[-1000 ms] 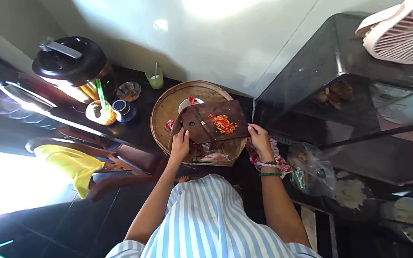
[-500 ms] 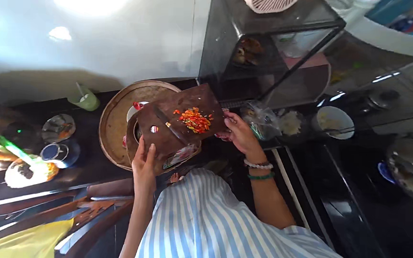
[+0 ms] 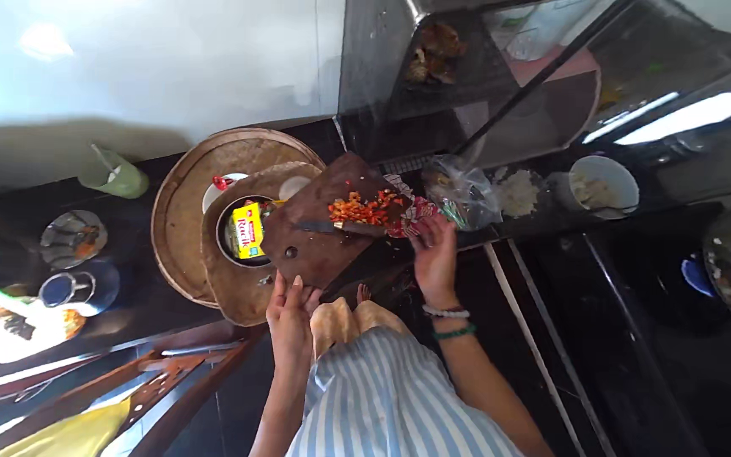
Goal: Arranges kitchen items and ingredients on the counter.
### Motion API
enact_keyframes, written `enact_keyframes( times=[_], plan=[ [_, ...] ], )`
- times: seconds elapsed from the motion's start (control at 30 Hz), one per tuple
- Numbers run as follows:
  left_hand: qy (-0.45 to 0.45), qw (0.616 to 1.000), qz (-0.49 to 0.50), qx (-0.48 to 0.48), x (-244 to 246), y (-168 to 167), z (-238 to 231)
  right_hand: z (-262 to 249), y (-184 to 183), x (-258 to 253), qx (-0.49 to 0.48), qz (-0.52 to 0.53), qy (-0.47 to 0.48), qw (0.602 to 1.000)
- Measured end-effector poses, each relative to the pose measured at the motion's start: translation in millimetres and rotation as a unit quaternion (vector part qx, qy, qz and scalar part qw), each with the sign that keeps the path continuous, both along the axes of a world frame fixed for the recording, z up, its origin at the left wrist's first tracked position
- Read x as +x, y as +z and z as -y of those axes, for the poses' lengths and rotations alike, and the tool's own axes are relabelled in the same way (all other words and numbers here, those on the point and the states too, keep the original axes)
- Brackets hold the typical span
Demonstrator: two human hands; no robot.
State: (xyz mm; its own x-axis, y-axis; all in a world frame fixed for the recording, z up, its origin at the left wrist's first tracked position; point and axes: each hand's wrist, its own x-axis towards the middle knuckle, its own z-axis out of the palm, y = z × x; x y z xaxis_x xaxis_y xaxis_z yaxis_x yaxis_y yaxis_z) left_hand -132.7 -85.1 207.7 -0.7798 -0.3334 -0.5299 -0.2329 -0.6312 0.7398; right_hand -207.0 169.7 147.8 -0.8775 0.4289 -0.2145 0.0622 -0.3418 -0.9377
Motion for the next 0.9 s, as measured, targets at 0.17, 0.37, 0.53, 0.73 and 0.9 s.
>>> enact_keyframes(
  times=[0.17, 0.37, 0.53, 0.73, 0.9],
  plan=[
    [-0.019, 0.999, -0.008, -0.025, -5, -3, 16, 50, 21, -18, -0.078, -0.027, 0.055, 0.995],
    [-0.098, 0.992, -0.032, -0.071, 0, -5, 36, 95, 49, -8, -0.020, -0.024, -0.054, 0.998],
    [-0.113, 0.991, -0.046, -0.053, 13, 0, 52, 96, 61, -3, -0.091, -0.085, -0.052, 0.991],
    [-0.084, 0.993, -0.086, 0.008, 40, 13, 66, 10, 10, 30, 0.176, -0.020, 0.017, 0.984],
    [-0.024, 0.995, -0.100, -0.007, 88, 20, 74, -58, -89, 38, 0.483, 0.095, 0.017, 0.871]
  ],
)
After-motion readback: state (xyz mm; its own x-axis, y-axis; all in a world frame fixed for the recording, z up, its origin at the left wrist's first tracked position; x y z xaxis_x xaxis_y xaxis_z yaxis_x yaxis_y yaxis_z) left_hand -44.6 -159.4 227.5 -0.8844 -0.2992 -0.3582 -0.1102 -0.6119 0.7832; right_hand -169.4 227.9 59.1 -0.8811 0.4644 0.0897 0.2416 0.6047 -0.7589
